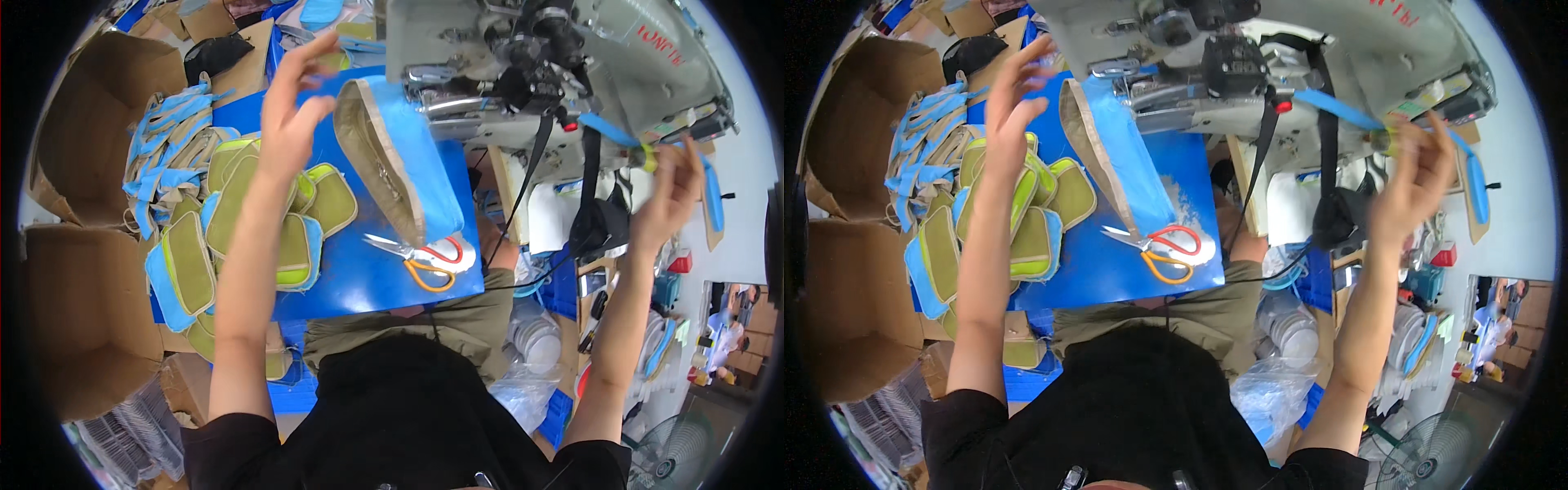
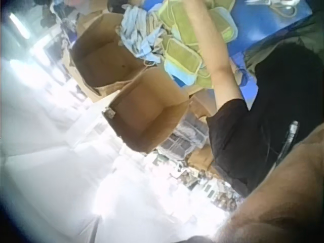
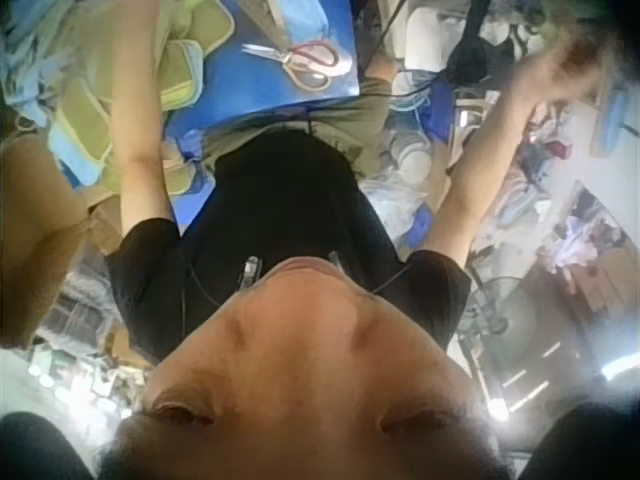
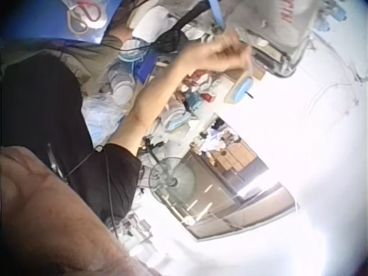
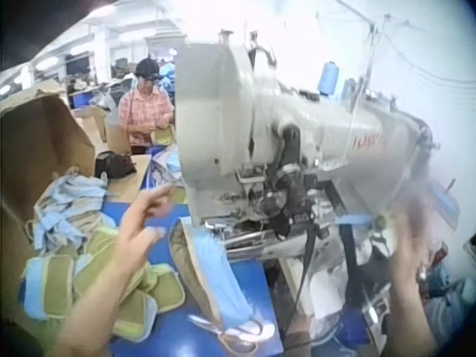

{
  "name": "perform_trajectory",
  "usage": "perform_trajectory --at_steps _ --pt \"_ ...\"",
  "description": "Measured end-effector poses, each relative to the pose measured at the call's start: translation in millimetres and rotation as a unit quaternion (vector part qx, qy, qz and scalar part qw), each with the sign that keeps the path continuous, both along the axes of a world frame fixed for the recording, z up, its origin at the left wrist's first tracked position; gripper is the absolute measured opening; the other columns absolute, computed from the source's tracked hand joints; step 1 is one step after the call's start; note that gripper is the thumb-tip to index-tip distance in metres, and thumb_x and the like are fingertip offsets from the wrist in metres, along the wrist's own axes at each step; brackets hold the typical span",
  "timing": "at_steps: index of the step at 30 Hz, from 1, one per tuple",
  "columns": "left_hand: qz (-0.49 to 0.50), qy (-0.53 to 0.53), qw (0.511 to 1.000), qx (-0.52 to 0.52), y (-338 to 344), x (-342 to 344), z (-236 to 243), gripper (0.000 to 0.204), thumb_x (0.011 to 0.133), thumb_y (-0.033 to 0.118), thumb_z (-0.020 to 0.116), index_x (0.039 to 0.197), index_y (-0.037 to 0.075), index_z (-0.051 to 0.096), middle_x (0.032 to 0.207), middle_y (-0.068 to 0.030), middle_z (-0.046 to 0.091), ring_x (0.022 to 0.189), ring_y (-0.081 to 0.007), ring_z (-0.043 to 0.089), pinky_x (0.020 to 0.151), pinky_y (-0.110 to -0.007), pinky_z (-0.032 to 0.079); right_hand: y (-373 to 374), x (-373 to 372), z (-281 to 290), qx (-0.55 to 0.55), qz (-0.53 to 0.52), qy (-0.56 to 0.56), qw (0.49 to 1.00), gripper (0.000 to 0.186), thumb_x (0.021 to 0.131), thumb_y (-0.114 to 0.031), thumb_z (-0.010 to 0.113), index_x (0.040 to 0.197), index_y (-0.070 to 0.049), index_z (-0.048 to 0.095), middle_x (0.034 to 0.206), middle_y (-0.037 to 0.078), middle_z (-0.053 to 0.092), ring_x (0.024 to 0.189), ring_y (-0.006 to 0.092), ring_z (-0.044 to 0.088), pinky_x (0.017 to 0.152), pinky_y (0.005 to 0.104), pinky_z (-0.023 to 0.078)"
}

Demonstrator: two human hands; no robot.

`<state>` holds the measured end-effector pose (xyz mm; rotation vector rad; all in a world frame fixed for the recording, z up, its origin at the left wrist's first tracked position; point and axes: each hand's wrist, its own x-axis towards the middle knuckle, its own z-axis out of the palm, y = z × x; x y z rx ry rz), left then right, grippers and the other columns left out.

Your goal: The person assembles small fabric masks by hand, attaching blue elastic straps to the edges of green mesh pieces. They use a sewing machine to stitch the straps onto the mask bodies and scissors to trim excess thread. The finished masks are stacked on a blue work table.

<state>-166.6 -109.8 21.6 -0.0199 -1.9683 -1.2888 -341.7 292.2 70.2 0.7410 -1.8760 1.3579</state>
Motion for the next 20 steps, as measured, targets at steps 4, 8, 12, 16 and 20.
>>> perform_trajectory --at_steps 4,8,12,16,20 --pt "-0.258 -0.226 0.937 0.065 -38.9 -33.2 -27.5 0.051 0.087 0.006 0.056 0.138 0.001 0.058 0.129 -0.0077 0.065 0.119 -0.0144 0.059 0.103 -0.031 0.045 -50.2 32.6 -8.3 0.208 0.045 -0.135 0.968 0.043 0.098 -0.016 0.068 0.137 -0.003 0.056 0.079 0.006 0.068 0.069 0.013 0.065 0.066 0.0289 0.051" --pt "-0.243 -0.213 0.946 0.029 -20.2 -44.4 -28.4 0.03 0.102 0.015 0.058 0.126 -0.003 0.064 0.108 -0.0033 0.072 0.1 -0.0088 0.063 0.09 -0.028 0.05 -61.1 3.6 -15.2 0.31 -0.024 -0.1 0.945 0.026 0.097 -0.025 0.07 0.113 -0.004 0.065 0.065 0.01 0.061 0.057 0.0205 0.058 0.058 0.0339 0.047" --pt "-0.201 -0.202 0.959 -0.006 -22.5 -41.8 -26.4 0.028 0.102 0.011 0.057 0.126 0.0 0.064 0.11 -0.0025 0.072 0.101 -0.0093 0.061 0.088 -0.028 0.05 -63.3 6.9 -11.7 0.323 -0.053 -0.094 0.94 0.03 0.096 -0.031 0.07 0.089 -0.003 0.063 0.06 0.011 0.055 0.053 0.028 0.049 0.054 0.0379 0.041" --pt "-0.198 -0.289 0.937 -0.011 -22.4 -41.6 -6.3 0.028 0.101 0.007 0.054 0.125 -0.002 0.065 0.112 -0.0058 0.072 0.105 -0.0113 0.06 0.091 -0.03 0.05 -51.7 10.8 -21.0 0.292 -0.035 -0.124 0.948 0.029 0.098 -0.028 0.069 0.087 -0.003 0.062 0.057 0.008 0.049 0.05 0.0179 0.042 0.05 0.034 0.035" --pt "-0.252 -0.192 0.942 -0.112 -33.3 -56.0 -13.5 0.029 0.1 0.004 0.053 0.126 -0.001 0.064 0.114 -0.0088 0.073 0.107 -0.014 0.061 0.095 -0.032 0.049 -40.6 17.3 -26.4 0.27 -0.031 -0.153 0.95 0.03 0.099 -0.027 0.069 0.084 -0.001 0.063 0.055 0.003 0.049 0.051 0.0118 0.038 0.049 0.0316 0.032"
